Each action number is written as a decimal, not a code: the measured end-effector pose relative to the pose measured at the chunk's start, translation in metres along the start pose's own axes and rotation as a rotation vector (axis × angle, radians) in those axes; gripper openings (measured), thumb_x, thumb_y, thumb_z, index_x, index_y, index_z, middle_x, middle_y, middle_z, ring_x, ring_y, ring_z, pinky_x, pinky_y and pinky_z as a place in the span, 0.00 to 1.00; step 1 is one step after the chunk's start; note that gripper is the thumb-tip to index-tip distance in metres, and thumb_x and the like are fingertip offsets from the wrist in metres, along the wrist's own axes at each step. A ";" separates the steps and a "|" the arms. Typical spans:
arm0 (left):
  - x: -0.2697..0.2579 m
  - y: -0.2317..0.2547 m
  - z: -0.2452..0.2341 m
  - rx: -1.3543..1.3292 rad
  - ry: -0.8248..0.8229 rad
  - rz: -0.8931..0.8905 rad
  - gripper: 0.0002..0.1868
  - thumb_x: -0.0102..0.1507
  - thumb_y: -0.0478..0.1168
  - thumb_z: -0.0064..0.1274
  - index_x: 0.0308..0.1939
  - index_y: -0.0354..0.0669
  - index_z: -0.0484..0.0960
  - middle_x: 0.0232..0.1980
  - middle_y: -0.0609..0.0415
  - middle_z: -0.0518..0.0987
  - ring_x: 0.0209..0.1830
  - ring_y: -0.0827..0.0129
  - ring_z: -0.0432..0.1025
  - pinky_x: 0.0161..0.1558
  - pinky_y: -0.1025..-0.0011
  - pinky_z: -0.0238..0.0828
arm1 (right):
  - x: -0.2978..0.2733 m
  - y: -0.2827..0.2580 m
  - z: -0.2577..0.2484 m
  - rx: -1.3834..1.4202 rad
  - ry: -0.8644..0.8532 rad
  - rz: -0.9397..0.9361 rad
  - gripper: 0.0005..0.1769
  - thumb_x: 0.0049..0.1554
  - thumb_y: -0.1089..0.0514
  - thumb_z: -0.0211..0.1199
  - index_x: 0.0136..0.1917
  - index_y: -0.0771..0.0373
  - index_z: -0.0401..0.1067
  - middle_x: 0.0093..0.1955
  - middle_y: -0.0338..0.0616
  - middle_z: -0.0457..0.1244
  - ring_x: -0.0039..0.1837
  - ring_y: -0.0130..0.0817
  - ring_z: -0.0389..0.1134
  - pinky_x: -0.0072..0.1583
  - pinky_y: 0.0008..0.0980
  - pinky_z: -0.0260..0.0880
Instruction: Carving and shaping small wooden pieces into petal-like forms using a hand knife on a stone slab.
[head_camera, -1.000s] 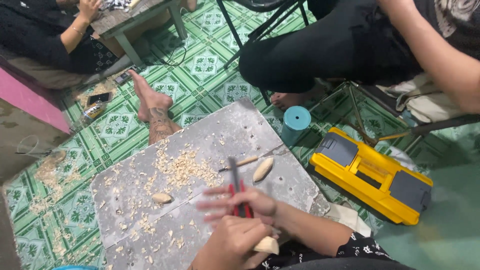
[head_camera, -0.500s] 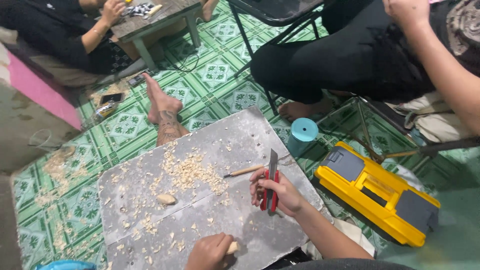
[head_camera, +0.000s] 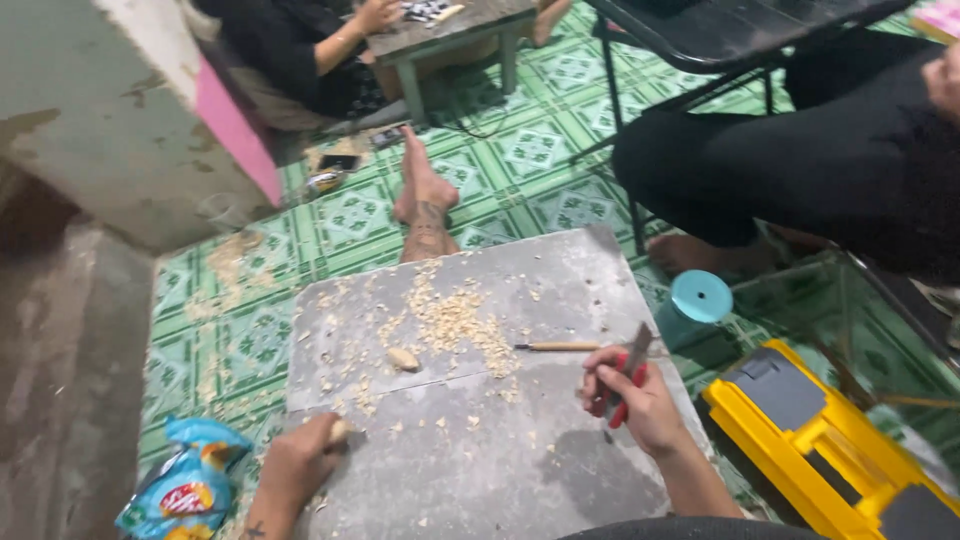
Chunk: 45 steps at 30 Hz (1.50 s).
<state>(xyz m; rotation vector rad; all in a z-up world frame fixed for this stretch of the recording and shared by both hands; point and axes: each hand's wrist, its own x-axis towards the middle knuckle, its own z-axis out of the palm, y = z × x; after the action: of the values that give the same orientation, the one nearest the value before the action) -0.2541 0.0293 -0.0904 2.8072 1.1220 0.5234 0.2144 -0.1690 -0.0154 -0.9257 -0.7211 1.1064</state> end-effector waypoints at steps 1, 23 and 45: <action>-0.005 -0.015 -0.005 0.091 0.053 0.005 0.14 0.54 0.42 0.62 0.42 0.51 0.79 0.32 0.59 0.83 0.25 0.68 0.78 0.25 0.68 0.78 | 0.000 0.001 0.001 -0.024 0.014 -0.062 0.08 0.61 0.61 0.56 0.49 0.68 0.71 0.32 0.53 0.65 0.35 0.43 0.69 0.40 0.42 0.73; 0.160 0.132 -0.012 -0.712 0.186 -0.137 0.12 0.55 0.41 0.66 0.37 0.45 0.79 0.23 0.47 0.80 0.27 0.53 0.78 0.32 0.62 0.74 | 0.057 -0.058 0.083 -0.613 -0.210 -0.295 0.17 0.57 0.64 0.58 0.59 0.70 0.74 0.19 0.39 0.54 0.25 0.25 0.53 0.32 0.24 0.59; 0.169 0.175 0.004 -1.611 -0.006 -0.306 0.13 0.59 0.34 0.65 0.41 0.40 0.74 0.20 0.54 0.72 0.18 0.76 0.66 0.17 0.80 0.62 | 0.106 0.039 0.061 -1.329 -0.333 -0.394 0.17 0.59 0.45 0.62 0.54 0.57 0.71 0.39 0.51 0.68 0.46 0.52 0.73 0.50 0.44 0.74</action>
<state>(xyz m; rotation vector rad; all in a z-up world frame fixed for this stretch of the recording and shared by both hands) -0.0238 0.0164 -0.0121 1.2182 0.5596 0.8250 0.1778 -0.0459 -0.0186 -1.5872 -1.9183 0.3069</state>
